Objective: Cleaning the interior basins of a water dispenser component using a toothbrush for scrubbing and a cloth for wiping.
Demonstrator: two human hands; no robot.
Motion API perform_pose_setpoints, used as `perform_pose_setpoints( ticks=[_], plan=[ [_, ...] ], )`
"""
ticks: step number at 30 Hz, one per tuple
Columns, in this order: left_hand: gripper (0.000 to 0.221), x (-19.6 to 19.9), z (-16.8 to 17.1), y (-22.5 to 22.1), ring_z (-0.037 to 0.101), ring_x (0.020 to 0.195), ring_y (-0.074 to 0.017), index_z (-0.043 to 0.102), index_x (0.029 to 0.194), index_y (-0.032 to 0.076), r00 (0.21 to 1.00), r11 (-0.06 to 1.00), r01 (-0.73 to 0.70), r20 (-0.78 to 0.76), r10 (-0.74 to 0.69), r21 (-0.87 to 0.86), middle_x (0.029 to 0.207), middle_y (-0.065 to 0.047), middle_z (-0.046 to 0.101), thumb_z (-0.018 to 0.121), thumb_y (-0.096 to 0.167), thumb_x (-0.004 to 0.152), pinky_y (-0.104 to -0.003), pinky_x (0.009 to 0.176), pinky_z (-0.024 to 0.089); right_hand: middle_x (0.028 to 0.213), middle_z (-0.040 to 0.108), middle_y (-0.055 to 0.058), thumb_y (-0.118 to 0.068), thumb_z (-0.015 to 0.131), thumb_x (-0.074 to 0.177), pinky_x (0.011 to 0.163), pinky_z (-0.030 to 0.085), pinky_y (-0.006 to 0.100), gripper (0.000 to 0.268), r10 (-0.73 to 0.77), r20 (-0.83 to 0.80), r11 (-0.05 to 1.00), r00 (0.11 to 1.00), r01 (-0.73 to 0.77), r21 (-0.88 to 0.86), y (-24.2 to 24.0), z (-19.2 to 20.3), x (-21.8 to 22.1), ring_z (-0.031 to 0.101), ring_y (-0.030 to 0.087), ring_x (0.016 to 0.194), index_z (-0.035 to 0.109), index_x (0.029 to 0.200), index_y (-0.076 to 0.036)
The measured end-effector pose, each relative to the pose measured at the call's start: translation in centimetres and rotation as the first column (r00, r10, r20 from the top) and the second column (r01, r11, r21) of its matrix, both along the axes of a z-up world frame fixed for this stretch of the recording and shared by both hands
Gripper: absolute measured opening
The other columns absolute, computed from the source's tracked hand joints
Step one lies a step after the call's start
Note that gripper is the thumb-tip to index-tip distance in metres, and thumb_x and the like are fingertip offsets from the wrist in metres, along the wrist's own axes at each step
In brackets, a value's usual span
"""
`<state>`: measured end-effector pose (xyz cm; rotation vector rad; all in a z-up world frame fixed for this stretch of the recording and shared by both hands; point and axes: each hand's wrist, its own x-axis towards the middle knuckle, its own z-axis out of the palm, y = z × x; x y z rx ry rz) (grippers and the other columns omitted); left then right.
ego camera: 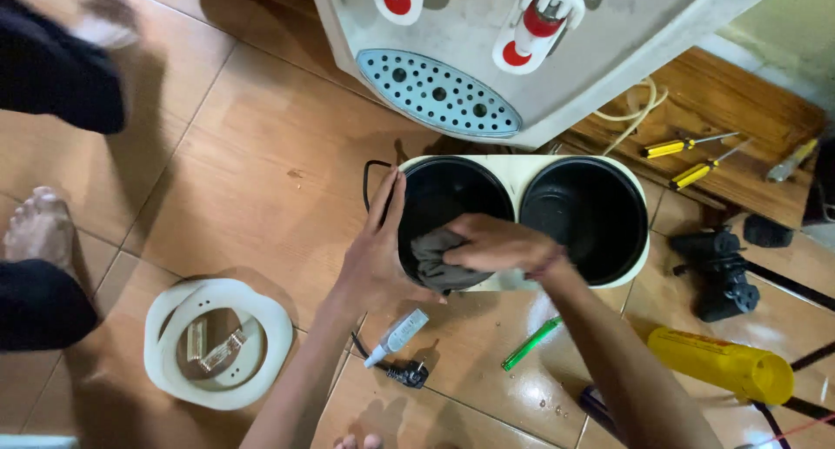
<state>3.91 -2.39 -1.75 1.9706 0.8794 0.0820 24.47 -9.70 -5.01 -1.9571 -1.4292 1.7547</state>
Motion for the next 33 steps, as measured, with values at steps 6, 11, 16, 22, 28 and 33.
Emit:
perform_pose_setpoints(
  ticks=[6,11,16,22,28,33],
  plan=[
    [0.155,-0.4,-1.1,-1.1,0.015,0.155,-0.0394,0.000,0.165,0.023,0.998,1.000,-0.016,0.065,0.016,-0.004,0.172,0.001,-0.005,0.099,0.026,0.047,-0.057,0.120,0.033,0.108,0.075,0.023,-0.019,0.057,0.083,0.084,0.055,0.055,0.050,-0.119,0.195,0.977,0.974,0.080,0.196,-2.6,11.6,0.8,0.068,0.048,0.105,0.072,0.130,-0.020],
    [0.157,-0.1,-0.9,-2.7,0.014,0.156,-0.0353,0.002,0.165,0.024,0.995,0.999,-0.043,0.090,0.043,0.001,0.171,0.000,-0.004,0.102,0.030,0.044,-0.052,0.124,0.029,0.105,0.072,0.023,-0.013,0.061,0.084,0.082,0.059,0.052,0.043,-0.115,0.466,0.846,0.877,-0.159,0.509,-2.1,3.2,-0.1,0.072,0.045,0.096,0.070,0.126,-0.014],
    [0.157,-0.3,-1.4,-3.4,0.014,0.156,-0.0340,0.003,0.165,0.023,0.998,0.997,-0.062,0.034,0.060,0.036,0.171,0.001,-0.004,0.101,0.033,0.043,-0.050,0.124,0.031,0.110,0.067,0.025,-0.004,0.071,0.081,0.075,0.063,0.050,0.057,-0.332,0.546,0.727,0.769,-0.160,0.668,0.6,-4.5,-3.4,0.072,0.044,0.091,0.062,0.136,-0.011],
    [0.154,-0.4,-0.8,-3.3,0.015,0.156,-0.0372,0.004,0.165,0.020,0.997,0.998,-0.049,0.067,0.047,0.034,0.171,-0.003,-0.001,0.097,0.039,0.043,-0.052,0.123,0.032,0.123,0.068,0.014,-0.019,0.073,0.079,0.084,0.063,0.043,0.050,0.014,0.501,0.927,0.865,-0.200,0.319,0.0,-9.7,-3.3,0.069,0.037,0.110,0.067,0.128,-0.016],
    [0.154,-0.2,0.4,-3.9,0.013,0.156,-0.0375,0.002,0.164,0.017,0.999,0.998,-0.012,0.039,0.010,0.058,0.171,-0.008,0.000,0.100,0.038,0.046,-0.052,0.125,0.025,0.115,0.074,0.020,-0.016,0.057,0.083,0.097,0.054,0.050,0.043,0.379,0.387,0.894,0.841,-0.441,0.080,-2.4,4.6,-0.5,0.068,0.041,0.113,0.075,0.121,-0.016],
    [0.156,-0.1,-0.2,-3.9,0.014,0.157,-0.0345,0.001,0.165,0.019,0.997,0.993,0.011,-0.071,-0.003,0.120,0.172,-0.006,-0.001,0.099,0.045,0.046,-0.053,0.125,0.022,0.107,0.077,0.029,-0.003,0.047,0.065,0.094,0.054,0.054,0.060,0.291,0.238,0.956,0.927,-0.288,-0.047,-4.3,17.2,0.7,0.069,0.047,0.112,0.085,0.112,-0.012]
  ],
)
